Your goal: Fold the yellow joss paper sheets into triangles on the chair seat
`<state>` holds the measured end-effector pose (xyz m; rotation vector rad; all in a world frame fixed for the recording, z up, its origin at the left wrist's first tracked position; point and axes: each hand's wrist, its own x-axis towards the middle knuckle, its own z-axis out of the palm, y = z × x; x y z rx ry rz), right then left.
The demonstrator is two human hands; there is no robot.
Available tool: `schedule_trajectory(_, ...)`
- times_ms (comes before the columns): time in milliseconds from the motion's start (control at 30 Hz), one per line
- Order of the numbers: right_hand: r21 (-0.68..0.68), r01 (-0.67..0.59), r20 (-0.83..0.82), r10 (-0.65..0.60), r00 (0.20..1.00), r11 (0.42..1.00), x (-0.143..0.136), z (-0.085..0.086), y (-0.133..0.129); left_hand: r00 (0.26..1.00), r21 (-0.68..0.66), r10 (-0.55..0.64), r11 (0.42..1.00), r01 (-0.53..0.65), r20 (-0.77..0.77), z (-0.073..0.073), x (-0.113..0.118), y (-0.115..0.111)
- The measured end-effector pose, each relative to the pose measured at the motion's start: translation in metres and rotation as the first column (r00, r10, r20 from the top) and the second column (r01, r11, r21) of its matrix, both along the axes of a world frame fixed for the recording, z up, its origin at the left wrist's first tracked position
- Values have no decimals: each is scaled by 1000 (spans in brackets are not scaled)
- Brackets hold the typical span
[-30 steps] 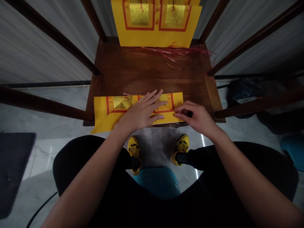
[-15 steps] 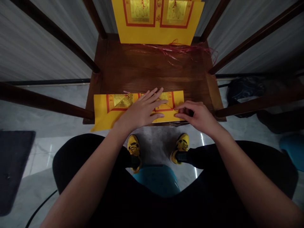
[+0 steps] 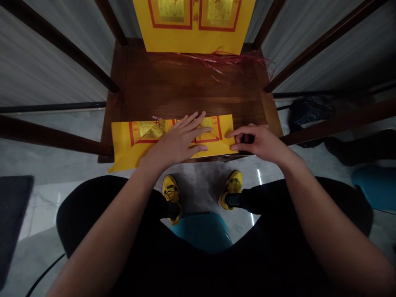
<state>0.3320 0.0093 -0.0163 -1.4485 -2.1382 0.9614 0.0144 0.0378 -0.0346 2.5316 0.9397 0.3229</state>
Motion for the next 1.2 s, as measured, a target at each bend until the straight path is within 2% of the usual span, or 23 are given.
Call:
schedule_trajectory(167,44,-47,103,43,994,998,-3,7,-5,1000,22,10,1000,-9,-28,-2,1,0)
schedule_trajectory(300,-5,-93,222,92,971,996,-6,13,-11,998,87,-3,996,9,-70,4,7,-5)
schedule_trajectory(467,-23,-81,267,84,960,996,-8,13,-15,992,130,-35,990,51,-123,8,15,-17)
schedule_trajectory(733,65,-100,261,80,962,993,-8,8,-20,982,233,179,959,-160,-65,9,21,-31)
schedule_trajectory(800,71,-104,256,83,963,992,-9,8,-21,990,222,120,970,-101,-75,8,27,-32)
schedule_trajectory(900,79,-122,257,98,961,989,-10,7,-20,990,152,-38,987,59,-137,6,37,-34)
schedule_trajectory(967,87,-129,259,103,960,988,-11,7,-20,983,113,-57,991,78,-175,5,42,-36)
schedule_trajectory(1067,117,-117,280,81,957,986,-13,9,-24,984,116,10,993,11,-176,5,43,-36)
schedule_trajectory(1200,238,-125,406,18,914,963,-16,14,-41,977,140,164,979,-145,-137,5,41,-35)
